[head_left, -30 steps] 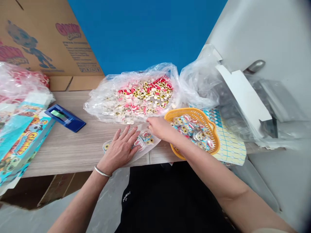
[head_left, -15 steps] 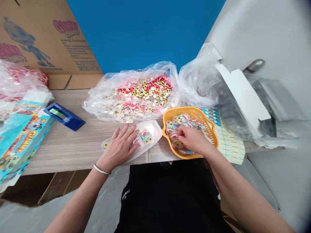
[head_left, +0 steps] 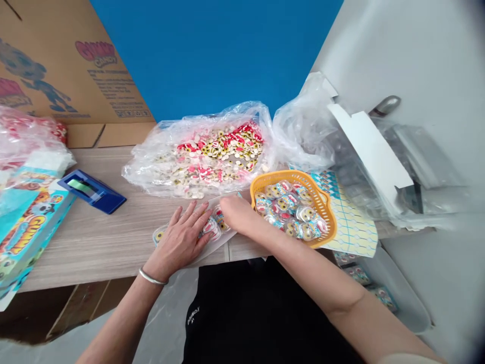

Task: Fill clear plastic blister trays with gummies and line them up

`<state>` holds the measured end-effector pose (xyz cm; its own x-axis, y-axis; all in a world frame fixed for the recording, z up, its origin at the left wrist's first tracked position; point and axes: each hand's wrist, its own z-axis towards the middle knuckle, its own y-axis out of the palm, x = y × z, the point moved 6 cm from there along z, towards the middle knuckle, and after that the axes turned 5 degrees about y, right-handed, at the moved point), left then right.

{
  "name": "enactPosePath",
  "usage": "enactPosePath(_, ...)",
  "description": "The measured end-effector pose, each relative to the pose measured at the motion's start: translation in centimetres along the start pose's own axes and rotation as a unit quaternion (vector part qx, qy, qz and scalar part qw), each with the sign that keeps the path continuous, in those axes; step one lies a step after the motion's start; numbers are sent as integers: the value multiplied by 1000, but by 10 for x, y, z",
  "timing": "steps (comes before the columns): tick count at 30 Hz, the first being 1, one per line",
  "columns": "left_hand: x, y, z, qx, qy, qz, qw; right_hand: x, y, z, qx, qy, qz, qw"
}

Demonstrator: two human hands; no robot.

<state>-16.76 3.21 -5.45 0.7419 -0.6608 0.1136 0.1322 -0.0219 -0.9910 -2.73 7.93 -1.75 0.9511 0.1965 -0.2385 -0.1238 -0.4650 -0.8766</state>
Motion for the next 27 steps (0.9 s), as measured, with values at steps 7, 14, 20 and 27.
enactPosePath(7,-1,-2,1,10,0,-12,1000,82,-44,-51,97,64,-59,991)
enactPosePath(14,0,-2,1,17,0,-18,1000,170,-24,-55,25,120,-166,978)
enactPosePath(20,1,-2,1,3,-3,-13,1000,161,-31,-57,21,107,-165,980)
enactPosePath(27,3,-6,2,-4,-7,-10,1000,93,-61,-53,139,64,107,982)
